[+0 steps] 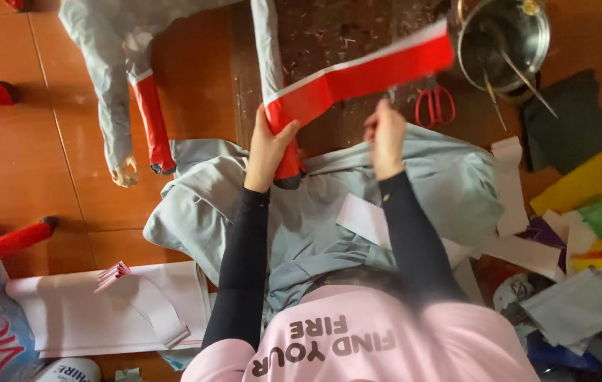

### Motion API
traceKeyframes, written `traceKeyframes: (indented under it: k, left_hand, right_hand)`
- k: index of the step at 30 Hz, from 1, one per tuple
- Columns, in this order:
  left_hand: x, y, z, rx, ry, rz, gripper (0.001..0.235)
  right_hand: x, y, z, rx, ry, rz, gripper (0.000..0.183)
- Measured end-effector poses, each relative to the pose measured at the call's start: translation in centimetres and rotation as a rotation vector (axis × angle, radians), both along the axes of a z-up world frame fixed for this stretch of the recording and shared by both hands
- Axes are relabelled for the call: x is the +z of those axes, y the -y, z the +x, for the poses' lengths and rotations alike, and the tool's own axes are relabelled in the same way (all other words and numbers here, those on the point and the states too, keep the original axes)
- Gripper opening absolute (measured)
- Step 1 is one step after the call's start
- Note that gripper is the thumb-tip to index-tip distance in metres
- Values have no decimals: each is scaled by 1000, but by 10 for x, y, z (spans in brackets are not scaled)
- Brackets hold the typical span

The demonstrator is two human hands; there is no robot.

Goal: Applying paper and fabric strips to a structural frame.

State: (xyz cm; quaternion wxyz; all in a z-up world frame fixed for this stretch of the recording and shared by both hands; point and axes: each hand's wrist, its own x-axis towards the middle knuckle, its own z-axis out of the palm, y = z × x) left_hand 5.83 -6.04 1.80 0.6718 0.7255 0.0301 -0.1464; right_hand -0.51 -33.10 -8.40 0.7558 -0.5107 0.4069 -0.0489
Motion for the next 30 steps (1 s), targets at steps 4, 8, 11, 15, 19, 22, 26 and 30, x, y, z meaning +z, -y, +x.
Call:
traceKeyframes:
  k: [4, 8, 11, 15, 19, 22, 26, 30]
  left_hand:
    - [0, 5, -2, 20, 5, 171, 67]
    - [-8, -3, 2, -39, -101, 230, 77]
    - [16, -13, 8, -165, -117, 109, 94]
    - [25, -21, 6, -274, -61, -11, 117]
    - [30, -21, 2, -304, 32, -19, 123]
    - [48, -17, 12, -181, -19, 163, 122]
    - [61, -21, 54, 336, 598, 200, 89]
    - [75, -5, 98, 470, 373, 315, 84]
  right_hand:
    - [99, -103, 31, 503, 471, -695, 46]
    - [68, -143, 85, 741, 236, -613, 41]
    - [55, -141, 110, 798, 76, -53, 37]
    - [70, -133, 117, 656, 101, 734, 33]
    - [86, -139, 112, 598, 50, 864, 32]
    - [81, -147, 111, 493, 26, 857, 38]
    - [83, -154, 107, 451, 128, 989, 45]
    - [108, -154, 95, 660, 636, -293, 71]
